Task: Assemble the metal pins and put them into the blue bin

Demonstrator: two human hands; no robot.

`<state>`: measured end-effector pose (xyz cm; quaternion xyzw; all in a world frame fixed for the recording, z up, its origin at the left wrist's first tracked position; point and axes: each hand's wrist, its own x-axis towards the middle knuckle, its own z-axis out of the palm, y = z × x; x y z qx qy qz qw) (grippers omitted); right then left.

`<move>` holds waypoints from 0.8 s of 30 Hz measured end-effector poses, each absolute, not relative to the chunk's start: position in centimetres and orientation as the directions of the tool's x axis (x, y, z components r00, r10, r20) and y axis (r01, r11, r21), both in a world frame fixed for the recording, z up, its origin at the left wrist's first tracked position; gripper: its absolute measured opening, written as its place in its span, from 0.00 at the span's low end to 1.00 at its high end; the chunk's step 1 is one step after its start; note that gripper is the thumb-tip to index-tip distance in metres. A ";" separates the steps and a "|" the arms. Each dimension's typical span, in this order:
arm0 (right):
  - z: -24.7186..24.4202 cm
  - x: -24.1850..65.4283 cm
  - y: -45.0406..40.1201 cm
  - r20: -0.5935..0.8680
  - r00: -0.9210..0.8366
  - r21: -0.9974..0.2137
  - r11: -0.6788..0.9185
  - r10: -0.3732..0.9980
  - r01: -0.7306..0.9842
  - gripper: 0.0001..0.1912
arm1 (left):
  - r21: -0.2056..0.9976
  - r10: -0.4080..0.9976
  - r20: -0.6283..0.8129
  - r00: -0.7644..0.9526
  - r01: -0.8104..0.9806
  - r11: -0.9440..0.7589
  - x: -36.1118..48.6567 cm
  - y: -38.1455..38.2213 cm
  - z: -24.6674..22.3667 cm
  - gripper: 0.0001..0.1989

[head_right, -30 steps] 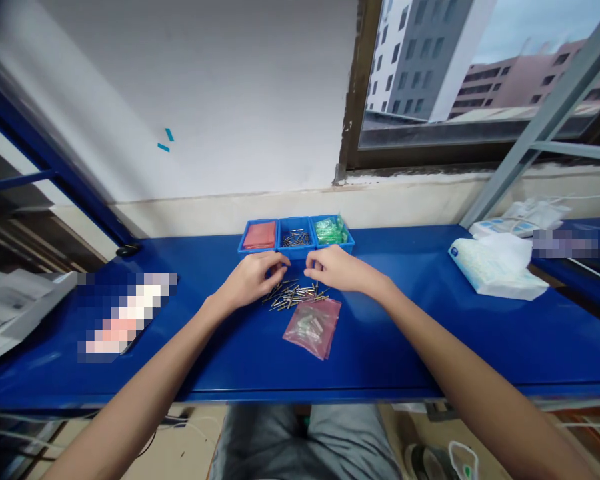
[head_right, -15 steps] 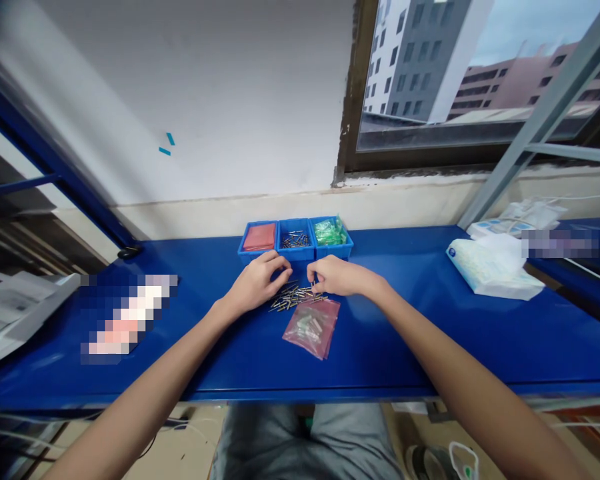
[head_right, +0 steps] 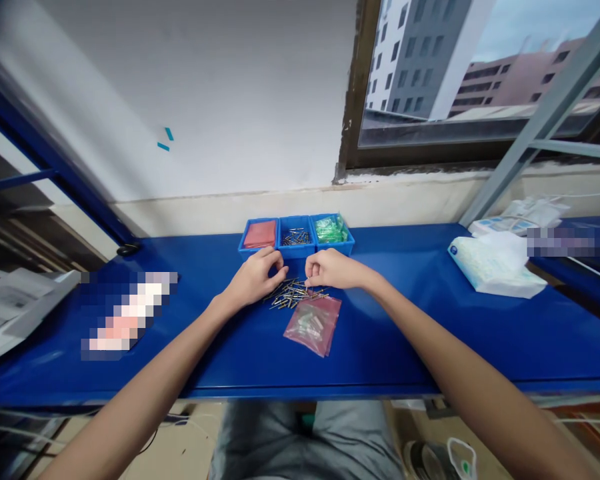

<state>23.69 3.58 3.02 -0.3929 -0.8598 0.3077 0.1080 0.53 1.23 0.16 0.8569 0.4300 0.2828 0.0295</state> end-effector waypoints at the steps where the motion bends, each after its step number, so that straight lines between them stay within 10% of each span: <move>1: 3.0 23.8 3.7 -0.066 -0.672 -0.646 0.482 0.738 0.593 0.10 | 0.294 0.751 0.461 0.473 0.717 -0.632 0.6 1.2 0.2 0.08; 24: 2.2 23.3 3.7 0.063 -0.556 -0.941 0.235 0.829 0.244 0.04 | 0.279 0.734 0.448 0.511 0.700 -0.657 0.9 1.1 0.2 0.05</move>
